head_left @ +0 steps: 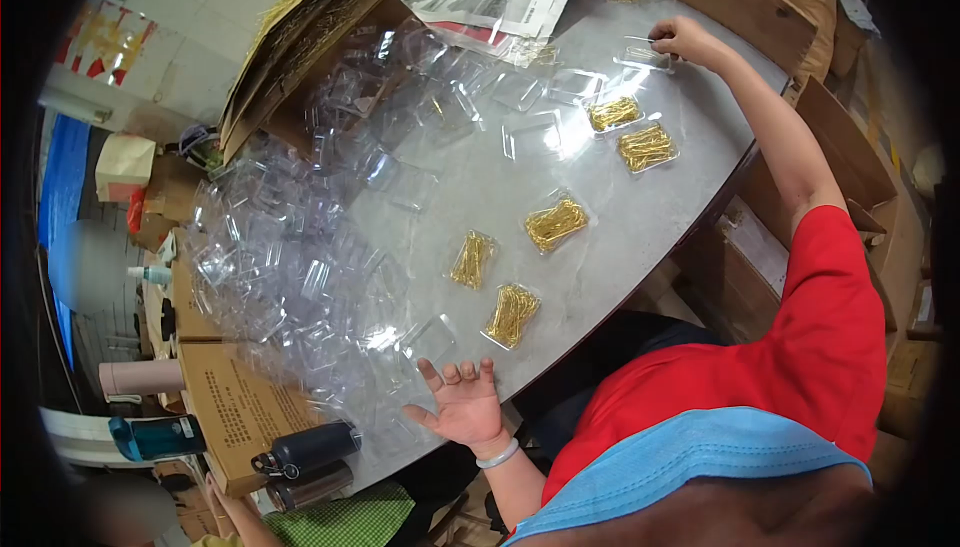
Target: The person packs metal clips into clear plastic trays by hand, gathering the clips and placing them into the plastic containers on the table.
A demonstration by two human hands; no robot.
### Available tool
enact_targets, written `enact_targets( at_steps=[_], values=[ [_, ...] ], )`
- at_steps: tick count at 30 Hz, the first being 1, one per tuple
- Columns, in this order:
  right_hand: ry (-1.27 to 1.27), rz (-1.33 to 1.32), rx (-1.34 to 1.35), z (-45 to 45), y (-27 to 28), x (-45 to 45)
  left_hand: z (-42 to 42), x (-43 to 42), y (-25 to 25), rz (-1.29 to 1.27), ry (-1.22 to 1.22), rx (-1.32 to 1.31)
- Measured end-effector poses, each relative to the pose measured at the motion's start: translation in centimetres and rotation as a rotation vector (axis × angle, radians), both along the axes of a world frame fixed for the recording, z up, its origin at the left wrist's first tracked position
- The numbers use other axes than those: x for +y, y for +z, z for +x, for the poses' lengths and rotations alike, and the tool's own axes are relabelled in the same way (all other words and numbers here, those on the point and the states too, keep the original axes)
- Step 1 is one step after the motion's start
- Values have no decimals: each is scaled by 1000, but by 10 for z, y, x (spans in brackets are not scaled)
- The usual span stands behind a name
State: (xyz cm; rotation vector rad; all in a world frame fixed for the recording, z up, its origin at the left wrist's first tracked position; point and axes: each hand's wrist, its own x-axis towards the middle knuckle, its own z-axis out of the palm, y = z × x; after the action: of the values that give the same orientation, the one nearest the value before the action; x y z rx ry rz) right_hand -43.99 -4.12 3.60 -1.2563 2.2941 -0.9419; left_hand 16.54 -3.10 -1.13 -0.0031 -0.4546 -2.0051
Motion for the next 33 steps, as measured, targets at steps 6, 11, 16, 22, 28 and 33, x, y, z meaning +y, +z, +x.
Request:
enact_targets(
  at_steps=[6,11,16,22,28,33],
  values=[
    [126,-142,-9,47,24,11,1,0,-1,15,20,-23],
    [488,-229,117,140,65,11,7,-1,-10,-97,22,-135],
    [844,-174,1,241,95,1,-55,19,62,-251,147,-837],
    [1192,-262,63,318,77,-6,-93,24,70,-79,-57,-582],
    [965,-461,27,313,57,13,-81,20,55,25,19,-583],
    [1017,-586,269,307,46,35,-79,14,60,41,90,-539]
  ],
)
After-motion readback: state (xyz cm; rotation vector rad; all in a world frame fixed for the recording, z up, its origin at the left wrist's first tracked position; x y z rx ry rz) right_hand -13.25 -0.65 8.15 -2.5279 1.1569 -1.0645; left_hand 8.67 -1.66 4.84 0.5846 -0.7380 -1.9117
